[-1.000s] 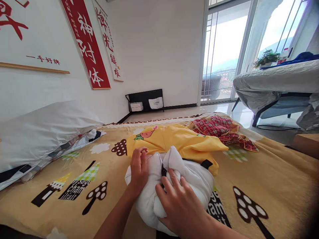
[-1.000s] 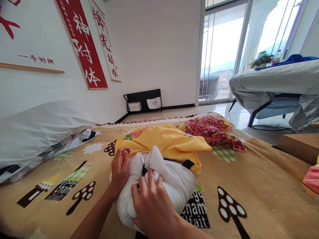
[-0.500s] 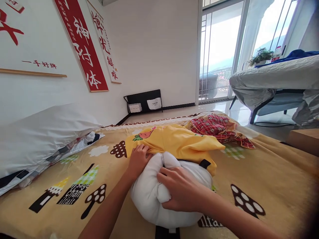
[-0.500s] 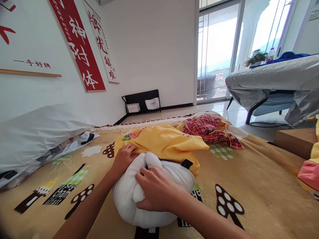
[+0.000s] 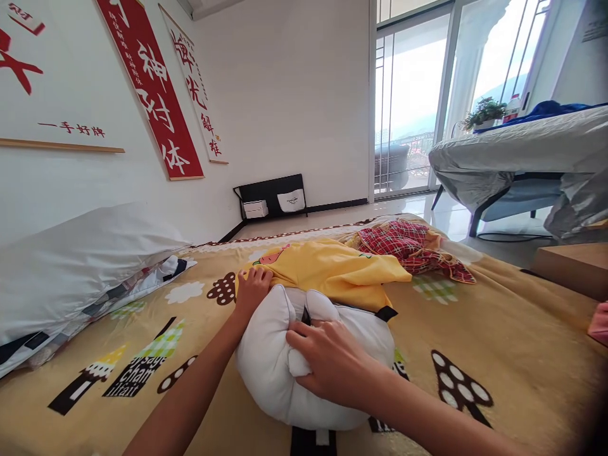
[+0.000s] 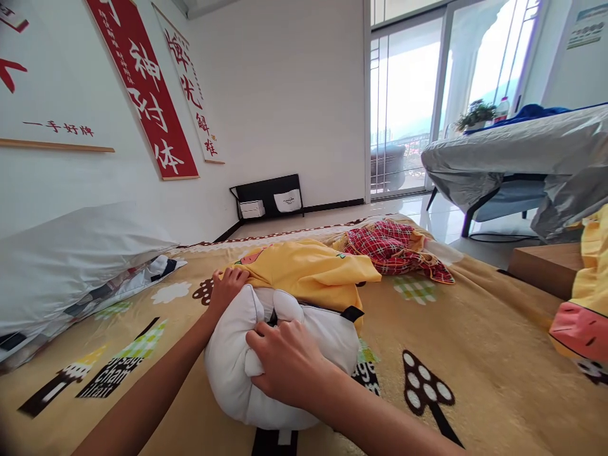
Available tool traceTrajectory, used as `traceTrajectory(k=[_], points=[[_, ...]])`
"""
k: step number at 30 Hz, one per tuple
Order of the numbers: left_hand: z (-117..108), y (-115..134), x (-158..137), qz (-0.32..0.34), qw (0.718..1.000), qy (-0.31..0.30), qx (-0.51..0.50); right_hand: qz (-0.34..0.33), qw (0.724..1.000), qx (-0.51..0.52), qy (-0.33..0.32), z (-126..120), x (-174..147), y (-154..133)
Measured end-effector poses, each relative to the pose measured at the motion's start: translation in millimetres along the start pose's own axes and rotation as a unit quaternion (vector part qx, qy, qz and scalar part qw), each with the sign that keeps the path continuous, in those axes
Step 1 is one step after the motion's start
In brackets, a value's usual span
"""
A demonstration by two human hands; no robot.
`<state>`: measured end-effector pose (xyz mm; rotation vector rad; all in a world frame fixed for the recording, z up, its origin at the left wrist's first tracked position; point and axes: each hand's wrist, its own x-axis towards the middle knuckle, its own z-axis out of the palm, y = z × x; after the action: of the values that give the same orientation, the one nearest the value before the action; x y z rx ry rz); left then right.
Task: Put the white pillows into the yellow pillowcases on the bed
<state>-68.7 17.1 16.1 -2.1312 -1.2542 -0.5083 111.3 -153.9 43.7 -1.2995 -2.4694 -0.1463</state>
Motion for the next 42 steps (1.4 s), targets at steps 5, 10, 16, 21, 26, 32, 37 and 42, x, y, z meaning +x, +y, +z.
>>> traceTrajectory(k=[5,10,16,21,26,32,37,42], points=[[0,-3,-7,0.029,0.999,-0.027,-0.033,0.003,1.000,0.004,0.000,7,-8,2],[5,1,-3,0.000,1.000,0.018,-0.009,-0.010,0.999,-0.028,-0.017,11,-4,-4],[4,-4,-11,-0.015,0.997,0.070,-0.016,0.005,0.998,-0.033,-0.049,10,3,-3],[5,-27,-43,-0.045,0.991,0.112,-0.052,0.025,0.999,-0.008,-0.032,3,0,9],[25,-32,-82,-0.235,0.943,0.124,-0.200,0.065,0.998,0.003,-0.002,-14,1,26],[49,-8,-89,-0.275,0.877,0.035,-0.392,0.141,0.987,-0.008,0.070,-34,6,58],[55,24,-85,-0.279,0.846,0.055,-0.451,0.218,0.970,-0.031,0.108,-41,5,89],[36,37,-81,-0.240,0.875,0.141,-0.397,0.260,0.956,-0.057,0.124,-35,-7,111]])
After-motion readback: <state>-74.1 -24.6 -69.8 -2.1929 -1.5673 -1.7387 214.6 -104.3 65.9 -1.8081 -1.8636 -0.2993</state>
